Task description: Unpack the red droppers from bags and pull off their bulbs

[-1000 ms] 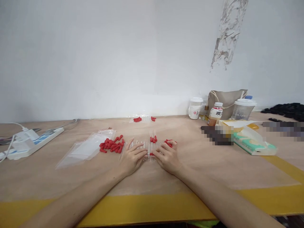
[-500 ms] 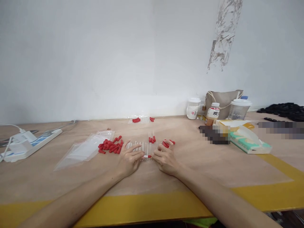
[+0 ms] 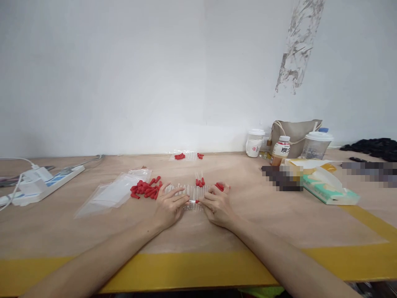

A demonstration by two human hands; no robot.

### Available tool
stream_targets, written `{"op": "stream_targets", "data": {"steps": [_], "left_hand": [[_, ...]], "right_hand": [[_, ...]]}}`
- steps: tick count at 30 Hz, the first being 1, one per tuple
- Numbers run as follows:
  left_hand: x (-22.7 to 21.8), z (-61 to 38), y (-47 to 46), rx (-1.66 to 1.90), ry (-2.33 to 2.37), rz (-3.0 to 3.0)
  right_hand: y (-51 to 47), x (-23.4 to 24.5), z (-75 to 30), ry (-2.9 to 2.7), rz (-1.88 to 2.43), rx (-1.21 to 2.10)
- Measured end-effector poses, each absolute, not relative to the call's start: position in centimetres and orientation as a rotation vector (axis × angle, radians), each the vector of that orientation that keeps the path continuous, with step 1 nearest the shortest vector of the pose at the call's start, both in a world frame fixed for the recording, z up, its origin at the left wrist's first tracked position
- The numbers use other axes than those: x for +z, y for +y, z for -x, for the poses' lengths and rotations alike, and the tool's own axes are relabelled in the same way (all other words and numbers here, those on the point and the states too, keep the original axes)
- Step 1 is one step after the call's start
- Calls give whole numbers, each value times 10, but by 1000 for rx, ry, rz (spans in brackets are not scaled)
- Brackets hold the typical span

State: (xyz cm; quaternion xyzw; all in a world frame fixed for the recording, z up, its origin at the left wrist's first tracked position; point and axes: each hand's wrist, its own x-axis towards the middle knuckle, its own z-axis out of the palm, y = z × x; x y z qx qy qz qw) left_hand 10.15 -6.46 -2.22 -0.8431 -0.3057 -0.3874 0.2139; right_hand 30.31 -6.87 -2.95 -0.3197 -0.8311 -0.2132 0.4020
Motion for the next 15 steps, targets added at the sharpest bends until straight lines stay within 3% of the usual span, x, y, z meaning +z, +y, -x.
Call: {"op": "stream_targets", "data": {"steps": [15], "left_hand": [[-24, -82, -51, -967, -1252, 2293]], "right_hand": [[-36, -21, -359, -1610, 1105, -70]]}}
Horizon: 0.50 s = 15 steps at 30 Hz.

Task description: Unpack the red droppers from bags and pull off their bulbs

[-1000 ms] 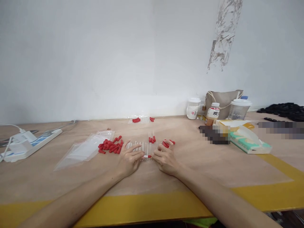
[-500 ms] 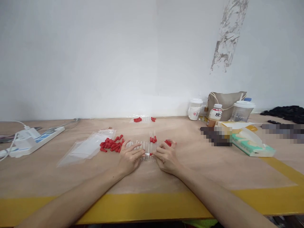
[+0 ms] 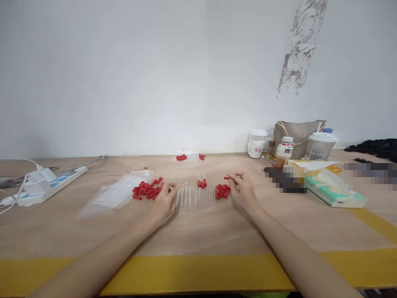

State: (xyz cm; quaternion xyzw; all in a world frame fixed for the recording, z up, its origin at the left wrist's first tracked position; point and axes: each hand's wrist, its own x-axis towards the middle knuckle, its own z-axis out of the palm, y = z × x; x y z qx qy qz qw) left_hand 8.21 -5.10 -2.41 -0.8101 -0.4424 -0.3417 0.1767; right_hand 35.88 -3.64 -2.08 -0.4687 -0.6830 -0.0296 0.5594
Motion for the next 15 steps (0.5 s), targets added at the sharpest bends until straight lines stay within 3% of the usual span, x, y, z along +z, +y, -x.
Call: {"op": "stream_targets", "data": {"steps": [9, 15], "left_hand": [[-16, -83, -46, -1135, -1086, 2357], [-1, -102, -44, -874, -1068, 2468]], "right_hand": [[-26, -24, -386, -1580, 1398, 161], [-30, -24, -381, -1737, 1479, 134]]}}
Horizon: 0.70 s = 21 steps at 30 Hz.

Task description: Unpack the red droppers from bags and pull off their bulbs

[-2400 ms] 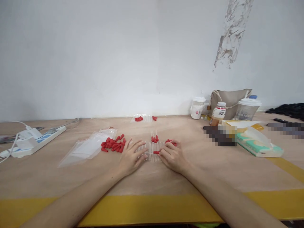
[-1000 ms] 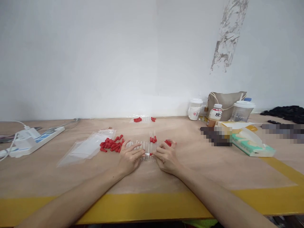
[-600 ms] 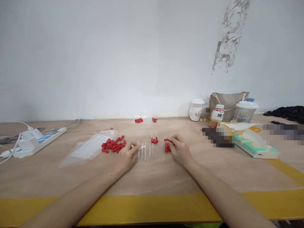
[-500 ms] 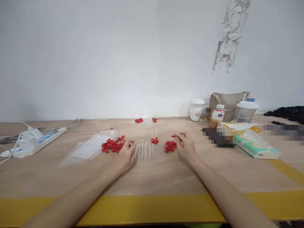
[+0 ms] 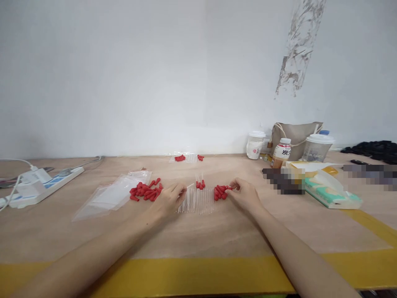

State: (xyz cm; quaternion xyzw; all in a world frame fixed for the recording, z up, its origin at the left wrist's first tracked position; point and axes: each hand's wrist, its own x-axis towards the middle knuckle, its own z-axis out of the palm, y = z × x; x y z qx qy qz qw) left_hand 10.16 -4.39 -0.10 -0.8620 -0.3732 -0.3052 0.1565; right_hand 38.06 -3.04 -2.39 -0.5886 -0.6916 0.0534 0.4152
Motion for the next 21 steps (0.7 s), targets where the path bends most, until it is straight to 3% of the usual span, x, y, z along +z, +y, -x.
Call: {"op": "stream_targets", "data": {"steps": [5, 11, 21], "left_hand": [[6, -123, -41, -637, -1305, 2457], [-3, -127, -39, -605, -1296, 2545], [-7, -117, -54, -828, -1187, 2694]], "right_hand": [[-28, -26, -380, -1738, 1536, 96], [-27, -28, -378, -1824, 1466, 92], [-29, -29, -375, -1838, 1424, 115]]}}
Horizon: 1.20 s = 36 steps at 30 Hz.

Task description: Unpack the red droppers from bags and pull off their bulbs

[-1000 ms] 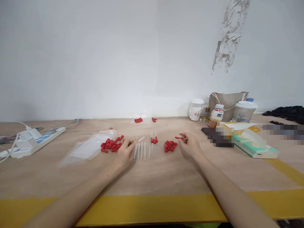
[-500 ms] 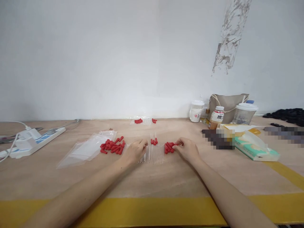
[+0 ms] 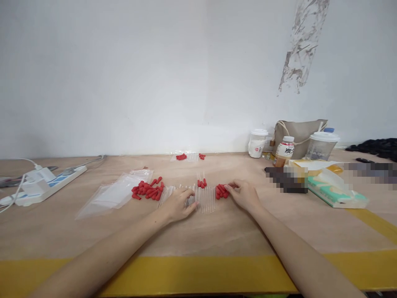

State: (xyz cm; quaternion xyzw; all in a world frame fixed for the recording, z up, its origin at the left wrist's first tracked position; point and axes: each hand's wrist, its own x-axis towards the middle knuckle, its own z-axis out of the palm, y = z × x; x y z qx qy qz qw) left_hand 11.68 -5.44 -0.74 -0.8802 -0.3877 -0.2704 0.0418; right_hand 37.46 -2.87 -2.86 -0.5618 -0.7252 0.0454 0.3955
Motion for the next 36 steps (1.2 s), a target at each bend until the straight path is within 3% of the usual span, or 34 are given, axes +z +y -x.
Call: {"op": "stream_targets", "data": {"steps": [4, 11, 21, 28, 36], "left_hand": [[-1, -104, -57, -832, -1085, 2708], [3, -84, -51, -535, -833, 2839], [-14, -87, -58, -852, -1046, 2684], [-16, -84, -60, -875, -1133, 2646], [-17, -83, -59, -867, -1160, 2657]], "right_hand": [[-31, -29, -370, -1807, 1427, 14], [-22, -13, -357, -1884, 1418, -65], [13, 7, -340, -1779, 1820, 137], [40, 10, -288, -1874, 2031, 356], [39, 14, -286, -1858, 1993, 272]]}}
